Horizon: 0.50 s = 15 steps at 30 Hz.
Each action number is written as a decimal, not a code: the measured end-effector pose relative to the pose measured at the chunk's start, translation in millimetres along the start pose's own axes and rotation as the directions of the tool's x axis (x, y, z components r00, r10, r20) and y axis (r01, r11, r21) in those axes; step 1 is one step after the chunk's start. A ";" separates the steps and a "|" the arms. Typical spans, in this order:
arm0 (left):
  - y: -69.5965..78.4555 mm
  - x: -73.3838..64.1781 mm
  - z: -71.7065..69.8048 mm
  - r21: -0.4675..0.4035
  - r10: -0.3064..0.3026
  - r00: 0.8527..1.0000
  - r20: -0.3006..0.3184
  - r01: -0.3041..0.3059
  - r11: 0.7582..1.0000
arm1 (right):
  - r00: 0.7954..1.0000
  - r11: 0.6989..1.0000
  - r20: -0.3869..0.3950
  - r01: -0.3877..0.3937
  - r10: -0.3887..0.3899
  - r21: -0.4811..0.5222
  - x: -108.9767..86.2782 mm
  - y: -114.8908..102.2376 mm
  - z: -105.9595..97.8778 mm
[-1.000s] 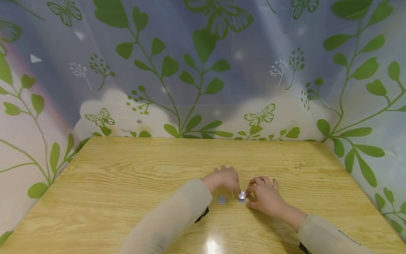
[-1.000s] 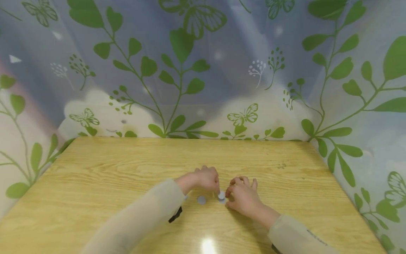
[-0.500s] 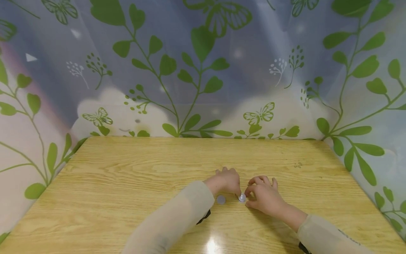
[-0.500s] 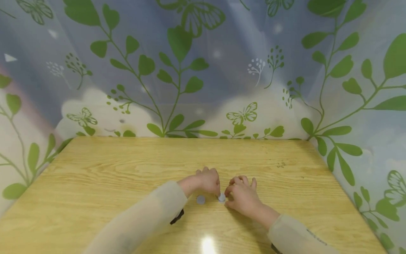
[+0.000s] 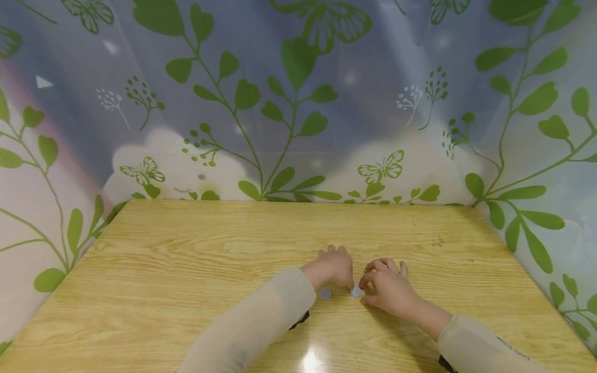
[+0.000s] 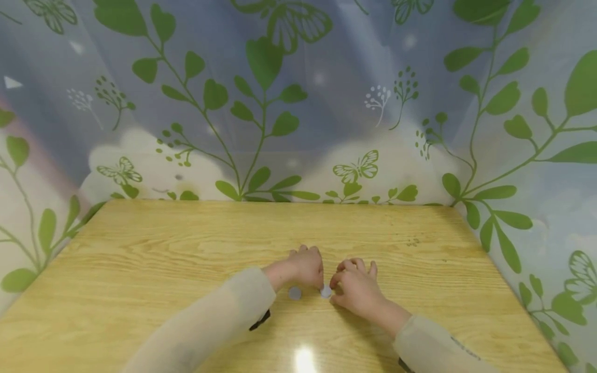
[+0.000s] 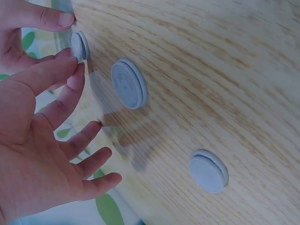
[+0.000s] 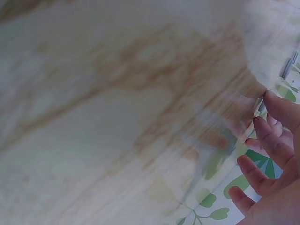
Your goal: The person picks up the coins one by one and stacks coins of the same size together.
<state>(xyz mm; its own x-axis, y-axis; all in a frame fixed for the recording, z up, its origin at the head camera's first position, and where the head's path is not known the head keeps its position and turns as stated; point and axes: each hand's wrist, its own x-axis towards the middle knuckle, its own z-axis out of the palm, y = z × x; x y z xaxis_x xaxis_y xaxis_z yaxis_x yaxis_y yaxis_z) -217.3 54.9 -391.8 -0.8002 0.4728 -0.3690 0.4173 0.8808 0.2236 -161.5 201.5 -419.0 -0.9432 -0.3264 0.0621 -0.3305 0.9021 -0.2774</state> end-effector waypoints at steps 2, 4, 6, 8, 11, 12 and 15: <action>0.0 -0.2 0.4 0.014 0.005 1.000 -0.004 -0.005 1.000 | 1.000 1.000 0.005 -0.002 0.002 0.005 -0.1 -0.1 -0.4; -1.2 -0.7 0.5 0.016 0.013 1.000 -0.008 -0.013 1.000 | 1.000 1.000 0.008 -0.003 0.003 0.007 0.1 -0.2 -0.8; -3.3 -2.1 -0.6 0.013 0.020 0.999 -0.026 -0.019 1.000 | 1.000 1.000 0.009 -0.003 0.003 0.006 0.5 -0.4 -1.1; -5.9 -3.3 -2.3 0.010 0.025 0.999 -0.046 -0.025 1.000 | 1.000 1.000 0.008 -0.004 0.004 0.001 0.9 -0.4 -1.5; -10.1 -4.7 -5.3 0.009 0.024 0.996 -0.082 -0.024 1.000 | 1.000 1.000 0.008 -0.002 0.002 -0.001 1.3 -0.5 -2.0; -11.4 -5.3 -6.7 0.010 0.022 0.996 -0.087 -0.021 1.000 | 1.000 1.000 0.009 -0.001 0.001 -0.001 1.3 -0.6 -2.1; -15.5 -6.0 -8.9 0.001 0.013 0.994 -0.111 -0.013 1.000 | 1.000 1.000 0.007 0.001 -0.001 -0.013 1.6 -1.2 -1.9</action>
<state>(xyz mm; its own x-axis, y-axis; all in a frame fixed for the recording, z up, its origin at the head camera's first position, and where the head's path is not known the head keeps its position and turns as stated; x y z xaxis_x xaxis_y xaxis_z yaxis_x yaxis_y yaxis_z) -222.8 38.2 -385.1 -0.8373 0.4788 -0.2639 0.4283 0.8744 0.2279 -162.7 200.4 -416.7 -0.9426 -0.3291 0.0559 -0.3318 0.9054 -0.2650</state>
